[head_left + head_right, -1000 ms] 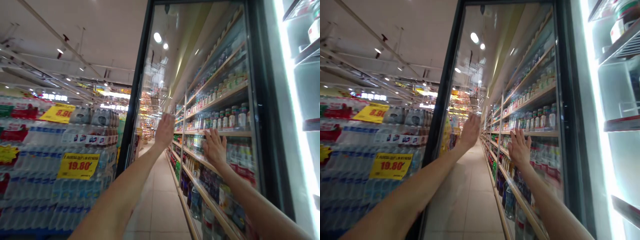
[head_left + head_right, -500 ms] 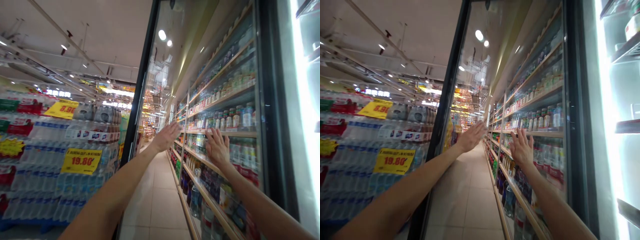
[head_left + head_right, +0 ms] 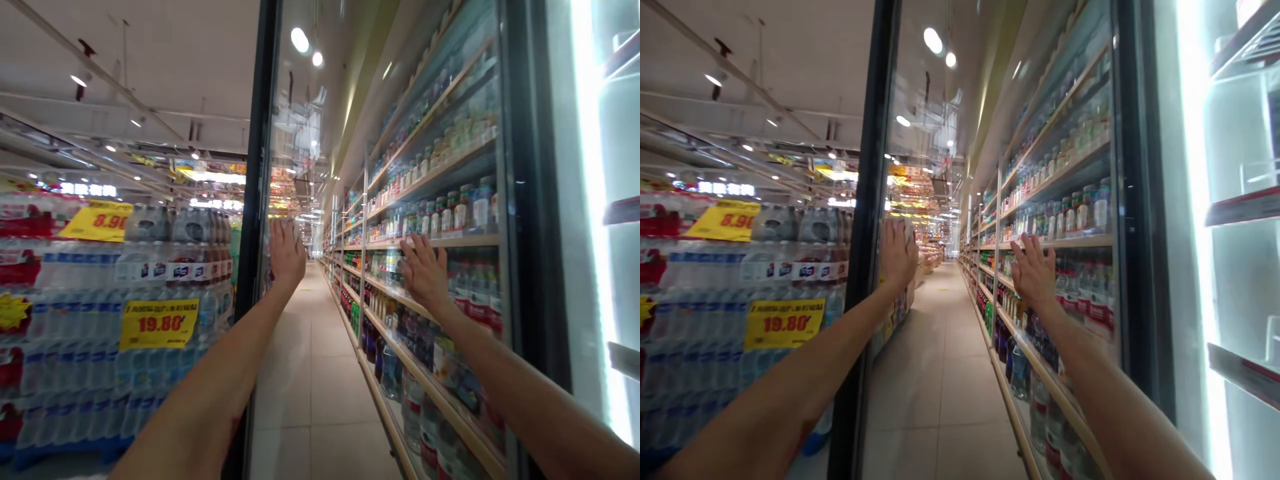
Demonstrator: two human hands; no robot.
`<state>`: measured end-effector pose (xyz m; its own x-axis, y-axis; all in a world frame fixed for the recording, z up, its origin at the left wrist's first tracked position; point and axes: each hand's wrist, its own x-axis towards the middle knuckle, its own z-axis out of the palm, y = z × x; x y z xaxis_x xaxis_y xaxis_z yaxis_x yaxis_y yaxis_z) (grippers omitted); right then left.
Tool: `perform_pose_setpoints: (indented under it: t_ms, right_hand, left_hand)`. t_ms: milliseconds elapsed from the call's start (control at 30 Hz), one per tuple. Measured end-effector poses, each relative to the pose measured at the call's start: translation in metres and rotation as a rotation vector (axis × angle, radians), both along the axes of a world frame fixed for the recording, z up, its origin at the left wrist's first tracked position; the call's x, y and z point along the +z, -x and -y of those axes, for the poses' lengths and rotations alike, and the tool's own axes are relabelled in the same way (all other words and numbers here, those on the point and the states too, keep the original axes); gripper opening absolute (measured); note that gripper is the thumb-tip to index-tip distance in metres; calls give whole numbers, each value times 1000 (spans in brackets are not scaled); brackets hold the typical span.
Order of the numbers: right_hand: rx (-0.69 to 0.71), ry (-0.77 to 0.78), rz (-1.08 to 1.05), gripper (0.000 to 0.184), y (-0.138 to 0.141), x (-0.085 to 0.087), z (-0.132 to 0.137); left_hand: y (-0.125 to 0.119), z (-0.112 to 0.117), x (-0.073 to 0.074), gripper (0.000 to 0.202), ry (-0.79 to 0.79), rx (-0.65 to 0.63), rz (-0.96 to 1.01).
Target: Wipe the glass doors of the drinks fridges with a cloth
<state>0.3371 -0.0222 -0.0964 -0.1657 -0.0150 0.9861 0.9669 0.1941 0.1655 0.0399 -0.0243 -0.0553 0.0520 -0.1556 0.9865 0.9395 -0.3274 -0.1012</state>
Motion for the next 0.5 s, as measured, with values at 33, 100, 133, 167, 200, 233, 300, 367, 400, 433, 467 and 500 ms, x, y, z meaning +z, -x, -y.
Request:
perform_pose_setpoints:
  t_ms: [33, 100, 133, 167, 200, 233, 300, 367, 400, 433, 467, 500]
  right_hand:
    - [0, 1, -6, 45, 0, 0, 1]
    - [-6, 2, -11, 44, 0, 1, 1]
    - [-10, 0, -12, 44, 1, 1, 1]
    - [-13, -4, -9, 44, 1, 1, 1]
    - [-14, -14, -5, 44, 1, 1, 1]
    - [-15, -28, -3, 44, 1, 1, 0]
    - [-17, -55, -1, 43, 1, 1, -1]
    - [-19, -77, 4, 43, 1, 0, -3]
    - [-19, -82, 7, 44, 0, 0, -4]
    - [-19, -85, 8, 44, 0, -1, -5]
    - [-16, -88, 9, 45, 0, -1, -5]
    - [-11, -90, 11, 46, -1, -1, -6]
  left_hand:
    - [-3, 0, -2, 45, -4, 4, 11]
    - [-12, 2, -11, 44, 23, 2, -251]
    - [-16, 3, -16, 43, 42, -1, -447]
    - [-18, 4, -21, 42, 57, 0, -612]
    - [-19, 4, -23, 42, 68, 4, -703]
    - [-17, 4, -22, 42, 73, 12, -693]
    - [-13, 1, -14, 45, 62, 20, -405]
    - [-17, -1, -5, 47, 40, 7, -76]
    - [-24, -1, -2, 47, 40, 0, -20]
    - [-34, 0, -1, 47, 50, -3, -62]
    - [-47, 1, -2, 47, 68, -3, -193]
    - [-60, 2, -5, 46, 89, 0, -365]
